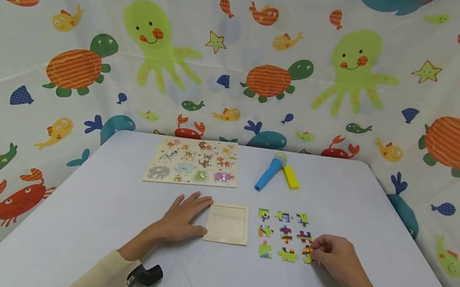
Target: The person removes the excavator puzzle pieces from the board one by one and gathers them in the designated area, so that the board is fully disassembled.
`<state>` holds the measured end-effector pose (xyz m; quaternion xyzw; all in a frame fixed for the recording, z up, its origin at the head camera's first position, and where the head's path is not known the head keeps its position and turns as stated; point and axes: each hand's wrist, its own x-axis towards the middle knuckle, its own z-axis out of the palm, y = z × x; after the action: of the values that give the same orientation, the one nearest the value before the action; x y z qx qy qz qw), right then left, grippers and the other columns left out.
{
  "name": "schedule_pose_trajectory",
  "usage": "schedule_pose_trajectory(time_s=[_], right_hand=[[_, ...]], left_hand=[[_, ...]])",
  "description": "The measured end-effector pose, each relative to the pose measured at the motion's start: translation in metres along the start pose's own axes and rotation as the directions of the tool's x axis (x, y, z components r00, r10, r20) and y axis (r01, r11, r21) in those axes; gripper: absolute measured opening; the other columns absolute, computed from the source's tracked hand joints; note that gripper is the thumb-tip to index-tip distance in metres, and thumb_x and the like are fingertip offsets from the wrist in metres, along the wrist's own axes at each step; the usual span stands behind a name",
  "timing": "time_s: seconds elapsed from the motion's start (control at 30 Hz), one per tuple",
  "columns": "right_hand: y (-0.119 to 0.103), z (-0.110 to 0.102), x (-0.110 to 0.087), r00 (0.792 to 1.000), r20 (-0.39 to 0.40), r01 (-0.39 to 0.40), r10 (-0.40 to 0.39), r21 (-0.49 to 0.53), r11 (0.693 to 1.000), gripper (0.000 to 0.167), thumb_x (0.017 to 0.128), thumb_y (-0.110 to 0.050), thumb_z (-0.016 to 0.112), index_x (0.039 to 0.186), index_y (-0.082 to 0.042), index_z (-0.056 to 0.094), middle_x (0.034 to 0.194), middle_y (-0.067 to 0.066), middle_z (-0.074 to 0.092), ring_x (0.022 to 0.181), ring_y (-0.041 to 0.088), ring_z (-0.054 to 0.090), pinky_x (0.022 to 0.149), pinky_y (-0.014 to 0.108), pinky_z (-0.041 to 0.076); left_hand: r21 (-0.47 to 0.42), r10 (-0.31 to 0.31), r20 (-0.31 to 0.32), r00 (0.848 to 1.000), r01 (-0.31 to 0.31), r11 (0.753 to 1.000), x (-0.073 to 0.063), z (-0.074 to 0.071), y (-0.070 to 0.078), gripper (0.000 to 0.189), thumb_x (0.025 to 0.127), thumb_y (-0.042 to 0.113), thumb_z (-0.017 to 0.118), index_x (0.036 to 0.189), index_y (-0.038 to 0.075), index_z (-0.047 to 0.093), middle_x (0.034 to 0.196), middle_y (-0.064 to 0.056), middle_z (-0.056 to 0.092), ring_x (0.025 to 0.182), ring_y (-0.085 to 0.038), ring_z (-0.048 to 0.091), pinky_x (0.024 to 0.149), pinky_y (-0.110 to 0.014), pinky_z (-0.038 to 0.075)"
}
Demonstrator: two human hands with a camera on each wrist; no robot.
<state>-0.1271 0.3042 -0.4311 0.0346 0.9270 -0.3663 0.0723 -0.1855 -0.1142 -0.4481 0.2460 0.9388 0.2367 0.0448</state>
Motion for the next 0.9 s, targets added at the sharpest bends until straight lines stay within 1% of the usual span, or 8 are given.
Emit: schedule_pose_trajectory(time_s=[0.1,0.23,0.47,0.57,0.7,0.9], right_hand=[[0.0007,0.0010,-0.0006,1.000,-0.015,0.022,-0.022,-0.038,0.999,0.015,0.085,-0.012,0.076,0.095,-0.003,0.070,0.075,0.001,0.063,0.064,0.015,0.053,0.052,0.025,0.046],[0.0013,0.0009,-0.0002,0.999,-0.021,0.028,-0.029,-0.055,0.998,0.016,0.085,-0.014,0.078,0.094,-0.004,0.070,0.073,0.001,0.061,0.065,0.014,0.052,0.051,0.025,0.044],[0.0004,0.0001,0.0034,1.000,-0.004,0.020,-0.020,-0.054,0.998,0.014,0.084,-0.013,0.077,0.093,-0.005,0.070,0.073,0.002,0.060,0.068,0.015,0.051,0.053,0.025,0.043],[0.0004,0.0004,0.0050,1.000,-0.005,0.024,-0.025,-0.073,0.997,0.017,0.083,-0.015,0.079,0.093,-0.005,0.069,0.072,0.002,0.059,0.069,0.016,0.051,0.053,0.025,0.042],[0.0014,0.0010,0.0057,0.999,-0.009,0.036,-0.037,-0.093,0.995,0.025,0.080,-0.020,0.083,0.093,-0.006,0.068,0.070,0.001,0.058,0.068,0.015,0.051,0.053,0.025,0.040],[0.0023,-0.0004,0.0049,0.998,0.007,0.067,-0.067,-0.082,0.994,0.027,0.081,-0.026,0.083,0.094,-0.006,0.068,0.071,0.001,0.060,0.065,0.012,0.052,0.054,0.024,0.042]], left_hand=[[0.000,0.004,-0.001,1.000,-0.004,1.000,0.0004,-0.0002,0.0000,0.077,0.085,0.037,0.069,0.153,0.012,0.045,0.161,-0.005,0.040,0.154,-0.034,0.020,0.121,-0.063,0.006],[0.001,0.002,-0.003,1.000,-0.002,1.000,0.0007,-0.0012,0.0005,0.076,0.086,0.038,0.069,0.153,0.013,0.045,0.161,-0.004,0.040,0.154,-0.034,0.020,0.121,-0.063,0.006],[0.004,-0.012,-0.005,1.000,0.012,1.000,0.0002,-0.0007,-0.0004,0.077,0.086,0.038,0.069,0.154,0.013,0.045,0.161,-0.004,0.040,0.155,-0.033,0.019,0.121,-0.062,0.006],[0.009,-0.017,-0.004,1.000,0.017,1.000,-0.0005,-0.0008,-0.0007,0.077,0.086,0.039,0.068,0.154,0.013,0.044,0.161,-0.004,0.039,0.155,-0.033,0.019,0.122,-0.062,0.006],[0.001,-0.020,-0.002,1.000,0.020,1.000,-0.0016,-0.0024,-0.0013,0.076,0.086,0.038,0.068,0.154,0.013,0.044,0.162,-0.003,0.039,0.155,-0.033,0.018,0.122,-0.062,0.005],[-0.009,-0.029,0.010,1.000,0.029,1.000,-0.0022,-0.0032,-0.0022,0.076,0.086,0.037,0.069,0.154,0.014,0.044,0.161,-0.003,0.039,0.155,-0.033,0.018,0.122,-0.062,0.005]])
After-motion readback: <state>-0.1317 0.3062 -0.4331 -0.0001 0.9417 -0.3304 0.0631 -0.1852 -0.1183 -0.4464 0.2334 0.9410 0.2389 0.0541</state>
